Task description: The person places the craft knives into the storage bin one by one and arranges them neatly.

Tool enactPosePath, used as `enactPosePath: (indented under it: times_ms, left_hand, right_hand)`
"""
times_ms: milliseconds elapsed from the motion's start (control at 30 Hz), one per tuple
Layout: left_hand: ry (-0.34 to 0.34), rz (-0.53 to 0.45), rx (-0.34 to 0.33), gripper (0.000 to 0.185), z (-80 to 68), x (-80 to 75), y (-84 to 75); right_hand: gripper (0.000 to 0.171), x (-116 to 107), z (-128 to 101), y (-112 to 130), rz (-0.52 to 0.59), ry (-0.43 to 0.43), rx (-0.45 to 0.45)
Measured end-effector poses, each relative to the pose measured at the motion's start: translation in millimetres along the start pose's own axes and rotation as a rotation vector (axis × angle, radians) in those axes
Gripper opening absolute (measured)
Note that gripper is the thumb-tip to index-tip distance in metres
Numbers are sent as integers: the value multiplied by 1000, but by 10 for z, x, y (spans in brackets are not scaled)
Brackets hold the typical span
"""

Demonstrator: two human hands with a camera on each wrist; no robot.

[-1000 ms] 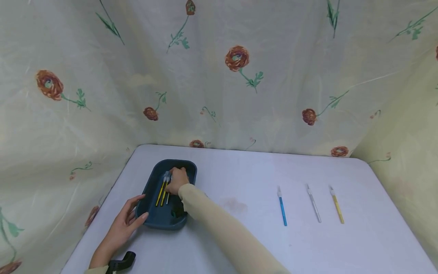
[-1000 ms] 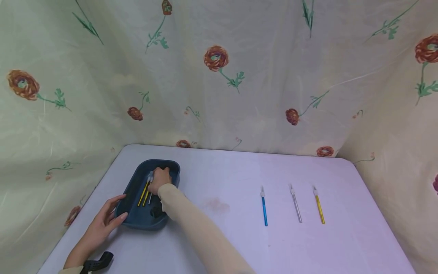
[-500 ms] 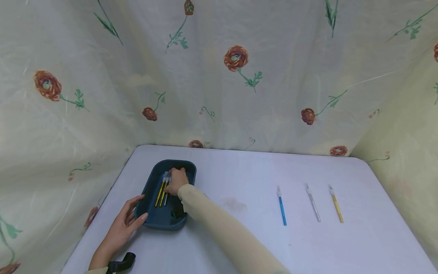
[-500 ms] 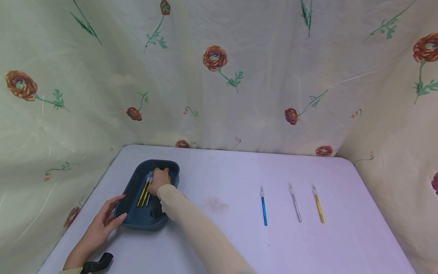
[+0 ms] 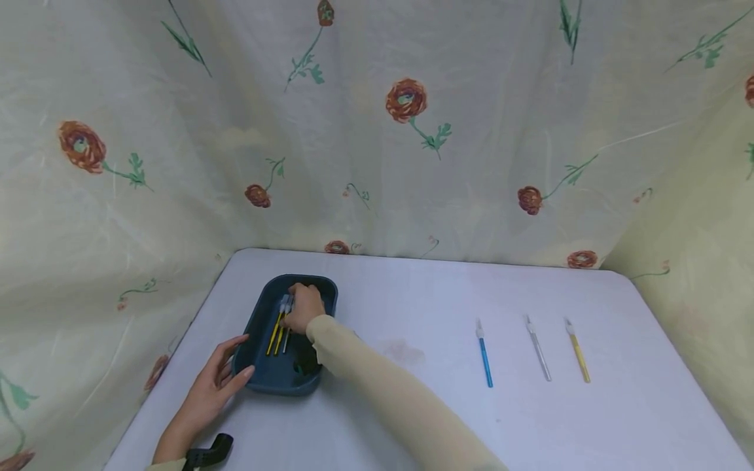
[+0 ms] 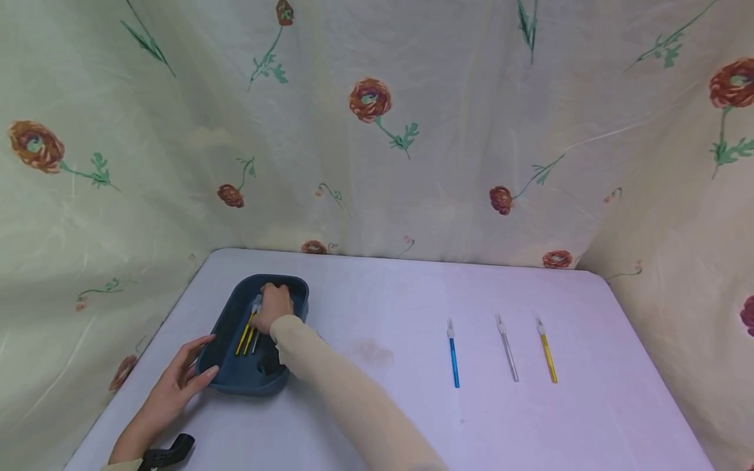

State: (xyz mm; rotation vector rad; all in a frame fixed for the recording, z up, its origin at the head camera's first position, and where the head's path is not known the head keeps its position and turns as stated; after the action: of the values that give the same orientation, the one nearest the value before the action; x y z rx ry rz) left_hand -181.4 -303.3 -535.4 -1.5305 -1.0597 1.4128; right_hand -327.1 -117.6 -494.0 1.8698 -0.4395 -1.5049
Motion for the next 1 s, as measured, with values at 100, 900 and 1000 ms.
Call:
enactPosePath:
  times_ms: [100,900,1000]
  left_hand:
    - [9,0,-9,76,-6,12,2]
    - [-8,37,-48,82,-28,8,-54]
    - [-10,38,-38,81,-17,28,-44]
  right_hand:
    - [68,-63,-50,23,60,9,-6]
    - [73,-1015,-682,-135,425,1,-220]
    - [73,-1143,-763,-245,379,-41,-231]
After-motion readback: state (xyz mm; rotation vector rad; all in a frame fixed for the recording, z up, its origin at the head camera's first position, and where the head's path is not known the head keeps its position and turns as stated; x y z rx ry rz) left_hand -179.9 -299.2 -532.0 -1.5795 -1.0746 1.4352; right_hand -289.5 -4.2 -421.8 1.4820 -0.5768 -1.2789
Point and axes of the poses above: each hand's wrist, its own z-axis towards the middle knuckle, its own x-axis out of the palm, y = z × x, the point moved 3 cm from there along z, towards the middle knuckle, and after that the axes turned 7 degrees about -z, right-handed, at the moved point
